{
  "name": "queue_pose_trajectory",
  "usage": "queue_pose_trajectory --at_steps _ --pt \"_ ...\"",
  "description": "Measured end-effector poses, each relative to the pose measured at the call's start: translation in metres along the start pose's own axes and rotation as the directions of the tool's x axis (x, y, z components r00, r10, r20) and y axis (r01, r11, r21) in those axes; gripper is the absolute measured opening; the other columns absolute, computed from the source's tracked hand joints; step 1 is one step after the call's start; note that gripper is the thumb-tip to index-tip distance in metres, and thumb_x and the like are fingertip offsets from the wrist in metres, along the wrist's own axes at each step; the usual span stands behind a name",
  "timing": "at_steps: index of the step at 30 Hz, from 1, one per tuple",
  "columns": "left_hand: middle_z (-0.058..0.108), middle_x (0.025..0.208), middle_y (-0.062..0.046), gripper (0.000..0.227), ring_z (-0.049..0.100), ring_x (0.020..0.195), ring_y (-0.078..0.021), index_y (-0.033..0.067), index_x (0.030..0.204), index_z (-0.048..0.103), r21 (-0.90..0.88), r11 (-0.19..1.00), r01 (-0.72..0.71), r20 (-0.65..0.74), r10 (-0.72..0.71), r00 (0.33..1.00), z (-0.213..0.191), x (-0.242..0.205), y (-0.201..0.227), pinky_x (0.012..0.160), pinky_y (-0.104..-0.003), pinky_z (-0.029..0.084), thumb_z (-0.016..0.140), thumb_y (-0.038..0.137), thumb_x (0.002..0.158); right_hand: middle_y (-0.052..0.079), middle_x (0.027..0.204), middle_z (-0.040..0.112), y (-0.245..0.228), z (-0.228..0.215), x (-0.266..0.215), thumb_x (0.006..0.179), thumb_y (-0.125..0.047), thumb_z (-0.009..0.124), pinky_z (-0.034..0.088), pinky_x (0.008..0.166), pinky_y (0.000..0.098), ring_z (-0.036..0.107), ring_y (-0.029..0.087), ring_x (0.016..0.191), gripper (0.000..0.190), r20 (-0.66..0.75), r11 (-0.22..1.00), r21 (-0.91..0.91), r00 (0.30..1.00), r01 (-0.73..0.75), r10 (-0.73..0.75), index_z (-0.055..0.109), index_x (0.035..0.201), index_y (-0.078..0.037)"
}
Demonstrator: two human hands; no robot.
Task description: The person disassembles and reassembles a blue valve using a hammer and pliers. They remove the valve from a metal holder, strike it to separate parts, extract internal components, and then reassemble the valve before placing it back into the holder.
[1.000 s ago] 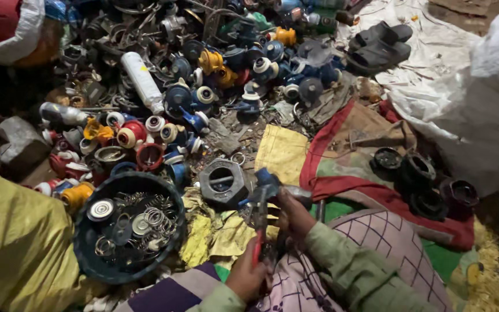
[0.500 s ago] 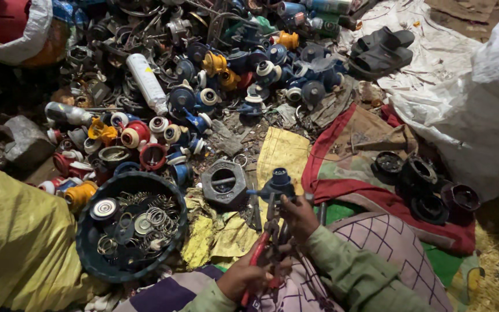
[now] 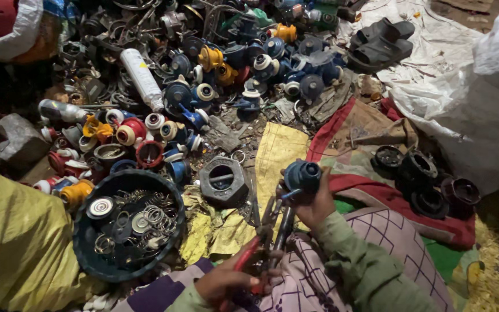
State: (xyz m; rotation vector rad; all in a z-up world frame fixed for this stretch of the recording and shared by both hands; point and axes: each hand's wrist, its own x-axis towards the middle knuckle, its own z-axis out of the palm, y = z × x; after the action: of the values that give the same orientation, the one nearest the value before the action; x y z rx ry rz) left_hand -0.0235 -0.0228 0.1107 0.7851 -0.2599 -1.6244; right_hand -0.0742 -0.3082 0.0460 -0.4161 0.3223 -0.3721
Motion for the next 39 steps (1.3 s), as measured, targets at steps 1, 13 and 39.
queue_pose_trajectory --at_steps 1,13,39 --pt "0.050 0.152 -0.021 0.103 0.061 0.127 -0.0283 0.0198 0.166 0.010 0.033 0.999 -0.007 -0.010 0.008 1.000 0.000 -0.002 0.003 0.101 -0.038 0.051 0.063 0.003 0.080 0.021 0.126 0.064 -0.003 -0.002 -0.001 0.086 -0.081 0.039 0.055 0.086 0.0506 0.064 0.037 0.106 0.089 -0.071 0.999 -0.006 0.997 -0.037 0.037 0.054 0.138 -0.010" --pt "0.031 0.169 -0.011 0.100 0.039 0.145 -0.0184 0.0048 0.166 0.012 0.315 0.949 -0.034 -0.039 0.049 0.998 -0.020 -0.011 -0.007 0.117 -0.031 0.032 0.067 0.009 0.083 0.038 0.137 0.058 -0.003 -0.031 0.008 0.096 -0.076 0.042 0.056 0.088 0.0383 0.067 0.031 0.102 0.088 0.177 0.952 -0.189 0.946 -0.240 0.273 0.059 0.127 0.005" --pt "0.072 0.087 -0.023 0.063 0.072 0.085 -0.0378 0.0022 0.089 0.068 0.745 0.413 0.524 -0.662 0.369 0.652 -0.045 0.036 -0.042 0.080 -0.045 0.055 0.088 0.055 0.061 0.017 0.107 0.076 0.048 -0.045 0.012 0.100 -0.067 0.030 0.058 0.087 0.0389 0.073 0.028 0.090 0.082 -0.197 0.834 -0.448 0.945 -0.323 0.260 0.065 0.125 0.002"
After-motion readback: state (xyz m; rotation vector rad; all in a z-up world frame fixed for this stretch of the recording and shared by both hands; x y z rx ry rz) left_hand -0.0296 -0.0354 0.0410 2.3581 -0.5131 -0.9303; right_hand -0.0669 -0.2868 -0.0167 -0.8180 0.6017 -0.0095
